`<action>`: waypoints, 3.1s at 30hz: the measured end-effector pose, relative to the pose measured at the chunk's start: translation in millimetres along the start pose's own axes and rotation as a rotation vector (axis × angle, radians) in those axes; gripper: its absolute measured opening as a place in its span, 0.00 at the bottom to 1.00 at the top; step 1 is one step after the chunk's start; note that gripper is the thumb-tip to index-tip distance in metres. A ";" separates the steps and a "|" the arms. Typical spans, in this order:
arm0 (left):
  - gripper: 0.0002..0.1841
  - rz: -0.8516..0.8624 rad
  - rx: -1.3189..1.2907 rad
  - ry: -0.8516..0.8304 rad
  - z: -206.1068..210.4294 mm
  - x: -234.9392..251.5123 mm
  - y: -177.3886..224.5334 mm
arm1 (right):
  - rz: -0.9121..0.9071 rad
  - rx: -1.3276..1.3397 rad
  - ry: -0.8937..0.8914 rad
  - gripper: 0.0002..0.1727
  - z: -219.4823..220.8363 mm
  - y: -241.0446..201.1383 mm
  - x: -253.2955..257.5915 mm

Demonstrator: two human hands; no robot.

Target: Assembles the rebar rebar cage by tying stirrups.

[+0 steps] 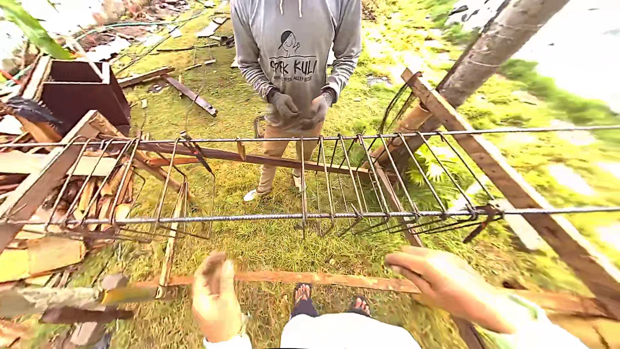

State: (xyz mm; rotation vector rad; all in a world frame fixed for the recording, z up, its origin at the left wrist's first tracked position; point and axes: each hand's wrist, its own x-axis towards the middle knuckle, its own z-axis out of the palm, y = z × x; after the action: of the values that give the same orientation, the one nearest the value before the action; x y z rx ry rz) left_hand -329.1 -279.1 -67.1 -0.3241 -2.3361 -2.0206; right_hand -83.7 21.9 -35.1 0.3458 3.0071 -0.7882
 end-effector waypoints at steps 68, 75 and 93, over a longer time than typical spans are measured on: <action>0.24 -0.964 -0.575 -0.625 153.0 41.5 -52.0 | 0.457 0.786 0.033 0.20 171.9 -57.3 71.8; 0.19 -0.228 -0.051 -0.708 149.6 59.2 -73.5 | 0.553 1.056 0.120 0.17 210.2 -18.3 67.4; 0.29 0.126 0.734 -0.945 210.4 103.6 -90.8 | 0.630 1.248 0.452 0.17 241.2 10.9 196.2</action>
State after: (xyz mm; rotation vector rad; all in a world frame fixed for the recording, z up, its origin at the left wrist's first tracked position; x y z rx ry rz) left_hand -423.9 -70.6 -171.0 -1.5507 -3.1744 -0.8604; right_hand -283.0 -45.0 -264.4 1.4799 1.9269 -2.5343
